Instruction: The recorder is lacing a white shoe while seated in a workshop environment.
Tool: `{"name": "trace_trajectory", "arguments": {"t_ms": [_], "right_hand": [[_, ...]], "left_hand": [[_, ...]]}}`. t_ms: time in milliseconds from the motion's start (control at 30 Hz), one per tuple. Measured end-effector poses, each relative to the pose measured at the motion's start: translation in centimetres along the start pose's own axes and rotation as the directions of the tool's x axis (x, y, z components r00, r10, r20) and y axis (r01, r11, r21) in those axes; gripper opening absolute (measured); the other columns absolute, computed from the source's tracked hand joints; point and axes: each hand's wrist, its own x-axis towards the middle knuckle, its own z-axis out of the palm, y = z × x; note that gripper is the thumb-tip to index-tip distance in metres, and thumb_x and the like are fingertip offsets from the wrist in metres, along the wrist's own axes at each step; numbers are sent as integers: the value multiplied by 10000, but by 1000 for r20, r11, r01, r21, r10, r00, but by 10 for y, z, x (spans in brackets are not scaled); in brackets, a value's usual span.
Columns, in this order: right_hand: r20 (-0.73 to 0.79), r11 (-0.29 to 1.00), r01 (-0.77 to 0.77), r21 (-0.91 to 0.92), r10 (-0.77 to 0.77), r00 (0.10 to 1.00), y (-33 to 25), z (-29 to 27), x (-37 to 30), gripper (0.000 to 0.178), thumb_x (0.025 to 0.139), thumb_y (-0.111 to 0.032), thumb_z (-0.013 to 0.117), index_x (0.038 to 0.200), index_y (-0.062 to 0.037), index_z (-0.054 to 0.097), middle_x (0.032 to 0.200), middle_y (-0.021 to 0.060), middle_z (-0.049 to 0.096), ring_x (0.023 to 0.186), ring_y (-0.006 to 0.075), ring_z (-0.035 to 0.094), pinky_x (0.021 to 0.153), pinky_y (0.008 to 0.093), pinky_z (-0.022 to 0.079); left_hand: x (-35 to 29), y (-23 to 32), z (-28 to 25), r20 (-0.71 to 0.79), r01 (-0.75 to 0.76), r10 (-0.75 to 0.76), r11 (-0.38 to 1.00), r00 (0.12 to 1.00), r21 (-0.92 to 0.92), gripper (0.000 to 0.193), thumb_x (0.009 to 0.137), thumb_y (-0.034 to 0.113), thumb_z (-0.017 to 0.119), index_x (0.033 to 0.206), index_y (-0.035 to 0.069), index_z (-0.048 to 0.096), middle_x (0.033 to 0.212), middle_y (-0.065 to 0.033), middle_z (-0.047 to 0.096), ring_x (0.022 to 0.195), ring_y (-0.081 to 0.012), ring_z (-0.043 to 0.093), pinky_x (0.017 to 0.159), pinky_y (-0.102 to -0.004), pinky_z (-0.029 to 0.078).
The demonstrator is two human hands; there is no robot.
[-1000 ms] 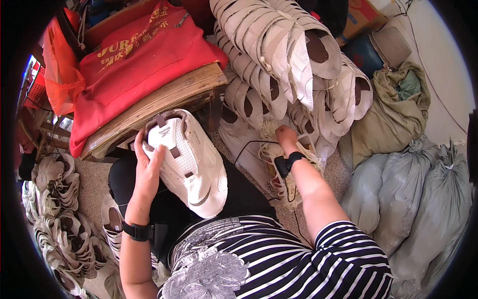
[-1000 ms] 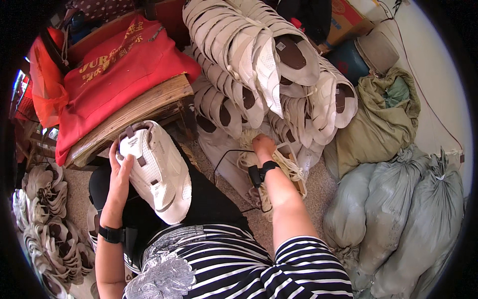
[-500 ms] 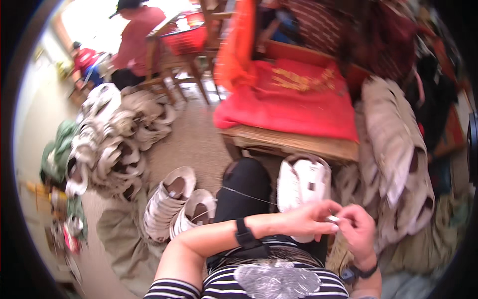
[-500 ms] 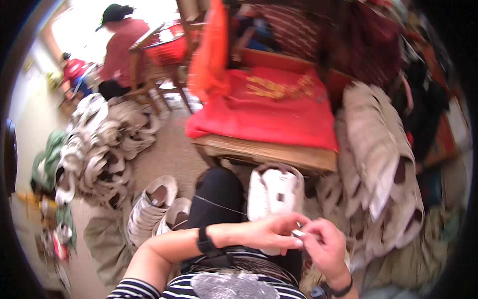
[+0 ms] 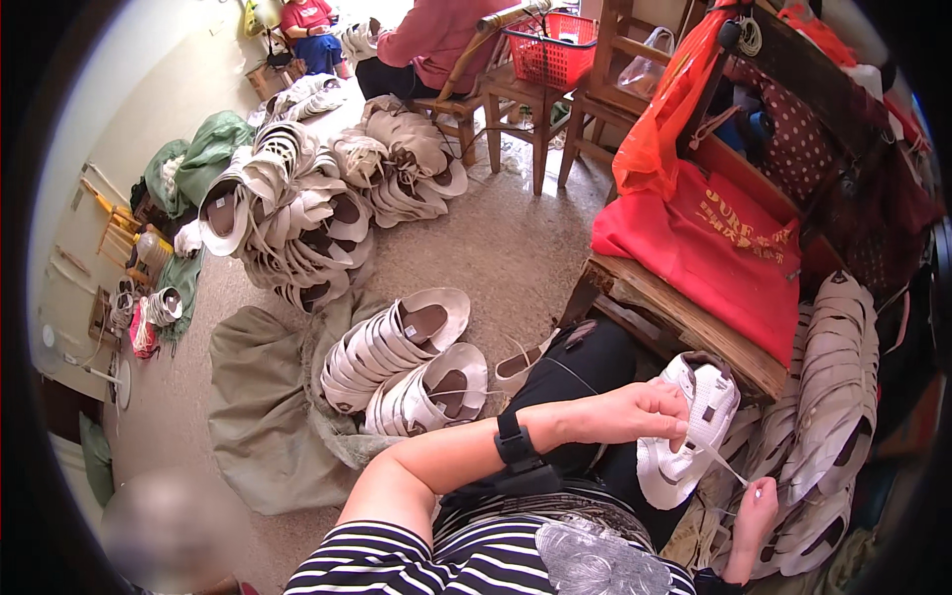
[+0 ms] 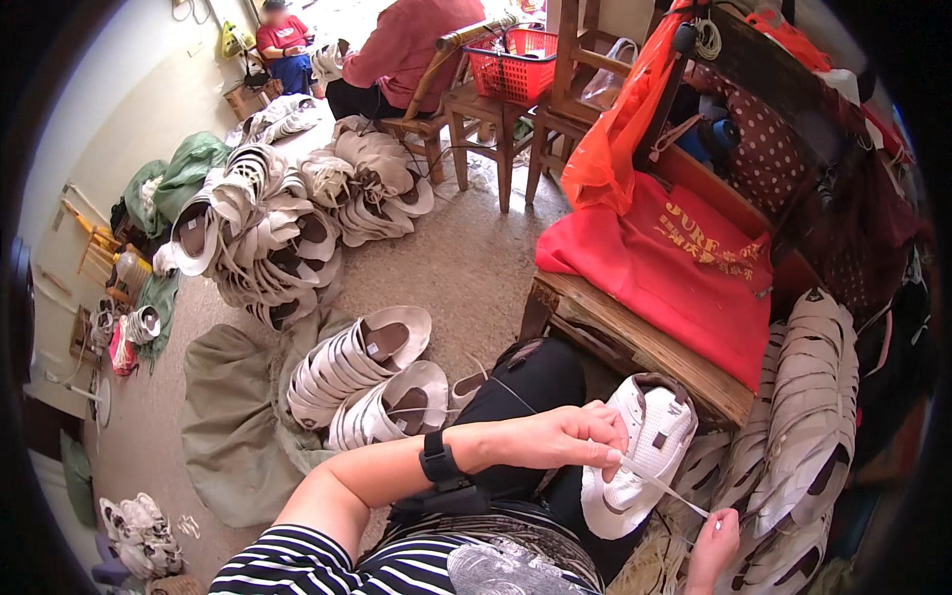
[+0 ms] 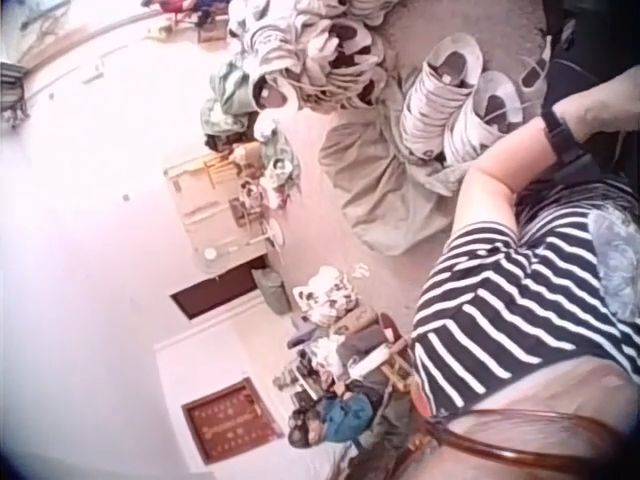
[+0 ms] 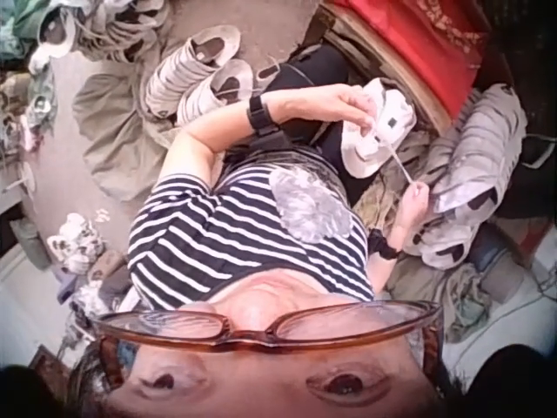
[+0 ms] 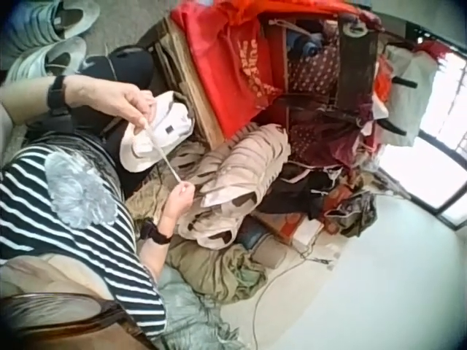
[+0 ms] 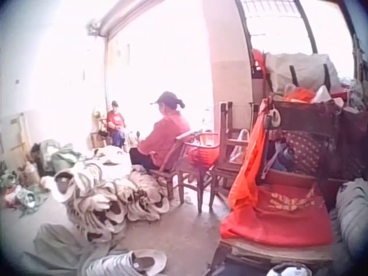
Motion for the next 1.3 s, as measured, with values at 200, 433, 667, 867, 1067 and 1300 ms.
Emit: {"name": "trace_trajectory", "arguments": {"t_ms": [200, 433, 667, 867, 1067, 1300], "right_hand": [[288, 791, 157, -591, 25, 957, 45, 11, 2, 99, 846, -13, 561, 942, 8, 550, 883, 174, 578, 856, 370, 577, 783, 410, 460], [155, 586, -29, 810, -166, 974, -138, -5, -7, 260, 978, -77, 433, 1204, 6, 529, 1073, 45, 563, 953, 125, 538, 847, 305, 456], [522, 663, -256, 703, -237, 819, -155, 3, 4, 157, 958, -109, 606, 1074, -2, 614, 900, 6, 595, 807, 100, 564, 720, 247, 475], [281, 797, 32, 603, -250, 926, -142, 15, 10, 57, 888, -30, 678, 929, 11, 674, 881, 28, 602, 773, 77, 577, 685, 230, 469], [125, 838, 146, 525, -246, 961, -137, 17, 2, 97, 854, -9, 694, 944, -8, 657, 872, 79, 602, 755, 174, 621, 665, 289, 498], [18, 890, 294, 348, -320, 947, -138, 22, -2, 152, 775, -24, 697, 858, -53, 573, 823, 101, 555, 772, 301, 590, 681, 397, 490]], "left_hand": [[-2, -13, 20, 80, 253, -241, 896, 967, -364, 257, 1012, 236, 536, 931, 35, 675, 798, 16, 628, 791, -69, 576, 745, -252, 460], [34, 2, 63, 173, 412, -408, 911, 897, 10, 277, 943, 265, 587, 937, 13, 701, 711, -119, 664, 671, -155, 651, 615, -338, 512], [15, -13, 54, 7, 486, -486, 874, 874, -28, 276, 968, 265, 583, 991, 8, 680, 757, -46, 650, 708, -113, 600, 659, -310, 512], [2, -37, 44, -176, 429, -414, 901, 893, 61, 175, 970, 162, 612, 933, -2, 659, 729, -33, 610, 681, -88, 561, 613, -273, 482], [12, -29, 48, -183, 247, -199, 923, 963, 295, 307, 902, 16, 654, 1205, 55, 673, 816, -13, 529, 663, -94, 495, 609, -247, 444], [15, -33, 51, -138, 168, -117, 869, 984, 465, 311, 863, -15, 659, 1147, 103, 712, 838, -61, 552, 696, -196, 566, 634, -312, 487]]}}
